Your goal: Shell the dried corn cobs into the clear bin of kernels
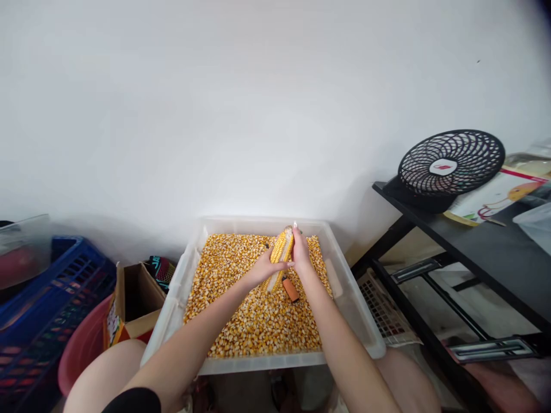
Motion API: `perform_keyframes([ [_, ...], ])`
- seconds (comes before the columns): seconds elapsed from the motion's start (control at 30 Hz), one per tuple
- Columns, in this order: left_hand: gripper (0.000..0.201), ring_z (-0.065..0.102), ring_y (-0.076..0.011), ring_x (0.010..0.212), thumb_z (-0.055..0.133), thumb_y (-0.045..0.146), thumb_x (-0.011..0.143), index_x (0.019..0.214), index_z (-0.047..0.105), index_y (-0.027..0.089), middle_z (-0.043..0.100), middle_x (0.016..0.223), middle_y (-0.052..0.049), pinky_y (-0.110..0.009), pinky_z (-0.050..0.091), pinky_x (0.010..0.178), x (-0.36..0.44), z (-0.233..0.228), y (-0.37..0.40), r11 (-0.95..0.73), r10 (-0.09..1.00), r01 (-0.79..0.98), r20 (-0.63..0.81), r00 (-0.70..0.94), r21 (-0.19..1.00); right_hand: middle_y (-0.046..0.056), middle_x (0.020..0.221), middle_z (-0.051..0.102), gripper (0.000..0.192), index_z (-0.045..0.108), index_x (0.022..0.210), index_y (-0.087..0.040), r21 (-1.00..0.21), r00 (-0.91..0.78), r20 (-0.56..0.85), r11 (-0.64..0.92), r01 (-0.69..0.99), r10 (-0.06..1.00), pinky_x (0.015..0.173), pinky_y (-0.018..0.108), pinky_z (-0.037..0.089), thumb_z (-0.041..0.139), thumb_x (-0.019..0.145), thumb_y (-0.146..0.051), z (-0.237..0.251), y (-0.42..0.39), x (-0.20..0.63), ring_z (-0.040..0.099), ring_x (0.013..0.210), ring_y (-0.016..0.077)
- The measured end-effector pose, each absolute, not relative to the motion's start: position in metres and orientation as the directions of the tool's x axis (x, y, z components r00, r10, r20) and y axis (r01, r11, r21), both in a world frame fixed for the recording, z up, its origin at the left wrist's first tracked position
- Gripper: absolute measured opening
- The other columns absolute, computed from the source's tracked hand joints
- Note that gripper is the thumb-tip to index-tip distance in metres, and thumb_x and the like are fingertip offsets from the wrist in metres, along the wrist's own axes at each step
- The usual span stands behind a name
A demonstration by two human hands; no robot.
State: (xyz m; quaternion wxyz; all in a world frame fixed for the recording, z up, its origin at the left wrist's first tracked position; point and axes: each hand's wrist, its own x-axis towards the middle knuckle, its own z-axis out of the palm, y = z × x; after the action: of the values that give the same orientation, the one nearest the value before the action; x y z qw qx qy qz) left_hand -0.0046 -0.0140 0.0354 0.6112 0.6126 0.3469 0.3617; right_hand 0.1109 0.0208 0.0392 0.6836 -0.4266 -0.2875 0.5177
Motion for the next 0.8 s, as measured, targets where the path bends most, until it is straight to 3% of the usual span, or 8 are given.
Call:
perform_keyframes([
  [0.1,0.056,0.057,-0.0207,0.089,0.071,0.037,0.059,0.106,0.053,0.012,0.061,0.102,-0.009,-0.03,0.044,0.08,-0.01,0.039,-0.008,-0.14,0.921,0.039,0.115,0.373,0.989,-0.003,0.063,0.06,0.035,0.045,0.069,-0.02,-0.844,0.351,-0.022,0.17,-0.508,0.936,0.052,0.021,0.046,0.049,0.072,-0.055,0.048,0.019,0.115,0.058,0.059,0.0107],
  [0.23,0.05,0.058,-0.0198,0.083,0.066,0.045,0.063,0.101,0.053,0.014,0.063,0.092,-0.006,-0.029,0.045,0.075,-0.016,0.039,-0.003,-0.183,0.966,0.158,0.147,0.214,0.97,0.0,0.063,0.06,0.039,0.043,0.064,-0.019,-0.79,0.318,0.008,0.201,-0.58,0.948,0.059,0.026,0.049,0.044,0.075,-0.057,0.06,0.015,0.125,0.06,0.064,0.0135],
  [0.37,0.045,0.058,-0.0194,0.082,0.057,0.049,0.07,0.1,0.054,0.016,0.063,0.091,-0.005,-0.029,0.044,0.073,-0.018,0.033,0.003,-0.148,0.983,0.16,0.127,0.136,0.976,-0.001,0.059,0.057,0.038,0.047,0.066,-0.019,-0.848,0.273,-0.019,0.129,-0.515,0.962,0.051,0.025,0.046,0.048,0.074,-0.056,0.06,0.012,0.119,0.055,0.053,0.0118],
  [0.53,0.052,0.058,-0.0204,0.087,0.062,0.041,0.066,0.108,0.046,0.014,0.062,0.097,-0.008,-0.029,0.043,0.075,-0.027,0.028,0.013,-0.151,0.988,0.225,0.15,0.022,0.963,-0.002,0.057,0.055,0.038,0.046,0.065,-0.019,-0.874,0.171,-0.031,0.056,-0.483,0.985,0.046,0.023,0.042,0.053,0.07,-0.056,0.052,0.01,0.106,0.05,0.047,0.0099],
  [0.63,0.05,0.059,-0.0215,0.086,0.06,0.042,0.068,0.109,0.047,0.016,0.063,0.095,-0.008,-0.03,0.042,0.075,-0.033,0.034,0.015,-0.214,0.971,0.439,0.238,-0.001,0.873,-0.002,0.062,0.054,0.034,0.053,0.069,-0.019,-0.884,0.204,0.019,0.112,-0.453,0.979,0.052,0.022,0.044,0.057,0.069,-0.052,0.05,0.01,0.107,0.05,0.052,0.0085],
  [0.8,0.047,0.06,-0.0227,0.078,0.048,0.055,0.074,0.106,0.051,0.021,0.064,0.084,-0.006,-0.027,0.04,0.068,-0.044,0.045,0.013,-0.207,0.94,0.757,0.341,-0.022,0.619,-0.003,0.058,0.046,0.037,0.064,0.088,-0.021,-0.945,0.265,0.076,0.154,-0.288,0.961,0.054,0.021,0.041,0.051,0.073,-0.052,0.051,0.01,0.112,0.043,0.052,0.0082],
])
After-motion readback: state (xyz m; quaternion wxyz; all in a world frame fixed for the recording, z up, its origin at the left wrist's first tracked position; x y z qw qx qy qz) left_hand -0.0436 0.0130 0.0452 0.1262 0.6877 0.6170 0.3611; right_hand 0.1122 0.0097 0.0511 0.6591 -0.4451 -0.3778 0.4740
